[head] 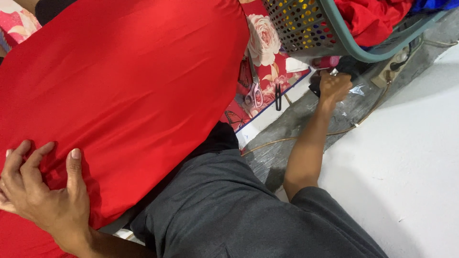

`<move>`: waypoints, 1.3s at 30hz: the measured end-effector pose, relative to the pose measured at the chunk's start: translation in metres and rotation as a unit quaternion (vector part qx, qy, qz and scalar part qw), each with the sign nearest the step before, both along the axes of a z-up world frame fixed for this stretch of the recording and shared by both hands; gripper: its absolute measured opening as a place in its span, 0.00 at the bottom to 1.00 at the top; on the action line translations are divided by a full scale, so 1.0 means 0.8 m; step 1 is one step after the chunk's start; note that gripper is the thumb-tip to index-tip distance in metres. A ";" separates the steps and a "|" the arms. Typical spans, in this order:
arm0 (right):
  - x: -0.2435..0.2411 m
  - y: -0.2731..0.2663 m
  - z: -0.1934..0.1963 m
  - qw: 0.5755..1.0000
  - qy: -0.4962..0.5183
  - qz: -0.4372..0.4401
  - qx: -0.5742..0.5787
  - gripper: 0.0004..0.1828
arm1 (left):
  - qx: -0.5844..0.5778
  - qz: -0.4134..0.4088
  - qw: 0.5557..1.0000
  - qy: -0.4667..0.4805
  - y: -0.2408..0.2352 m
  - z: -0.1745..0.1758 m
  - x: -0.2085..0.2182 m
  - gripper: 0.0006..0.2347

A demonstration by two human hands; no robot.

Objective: The person cleans a red motorcycle seat cover using a green sponge and a yellow sponge. They wipe the surface thoroughly, then remove the red cover to reveal a black seat underneath. The person then folds the red cover and places it on the black seat.

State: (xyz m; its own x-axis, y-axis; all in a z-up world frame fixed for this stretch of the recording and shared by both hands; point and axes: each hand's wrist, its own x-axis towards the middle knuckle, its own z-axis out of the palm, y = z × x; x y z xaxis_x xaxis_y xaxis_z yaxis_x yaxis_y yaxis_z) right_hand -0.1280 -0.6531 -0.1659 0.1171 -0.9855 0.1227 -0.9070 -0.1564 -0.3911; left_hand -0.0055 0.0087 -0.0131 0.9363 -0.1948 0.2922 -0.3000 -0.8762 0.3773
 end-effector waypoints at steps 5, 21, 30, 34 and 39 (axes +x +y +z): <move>-0.002 -0.026 -0.030 1.000 0.000 -0.019 -0.022 0.19 | -0.012 0.002 1.000 -0.002 -0.013 0.013 0.002 0.14; 0.004 0.112 0.206 0.919 0.066 0.349 0.170 0.29 | -0.018 0.045 0.999 0.005 -0.024 0.035 0.010 0.14; 0.136 0.333 0.230 0.652 -0.288 0.644 0.278 0.35 | -0.028 0.053 0.998 0.008 -0.020 0.041 0.010 0.14; 0.145 0.356 0.218 0.599 -0.227 0.646 0.415 0.26 | -0.023 0.059 0.998 0.005 -0.011 0.033 0.011 0.14; 0.142 0.362 0.228 0.684 -0.212 0.617 0.328 0.13 | -0.028 0.050 0.998 -0.002 -0.009 0.032 0.011 0.14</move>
State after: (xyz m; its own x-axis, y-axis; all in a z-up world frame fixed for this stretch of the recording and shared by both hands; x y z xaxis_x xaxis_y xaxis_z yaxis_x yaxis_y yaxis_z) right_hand -0.0146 -0.3632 0.0167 0.9994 -0.0289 -0.0178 -0.0272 -0.3646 -0.9308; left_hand 0.0036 0.0018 0.0125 0.9494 -0.0829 0.3031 -0.2128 -0.8794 0.4260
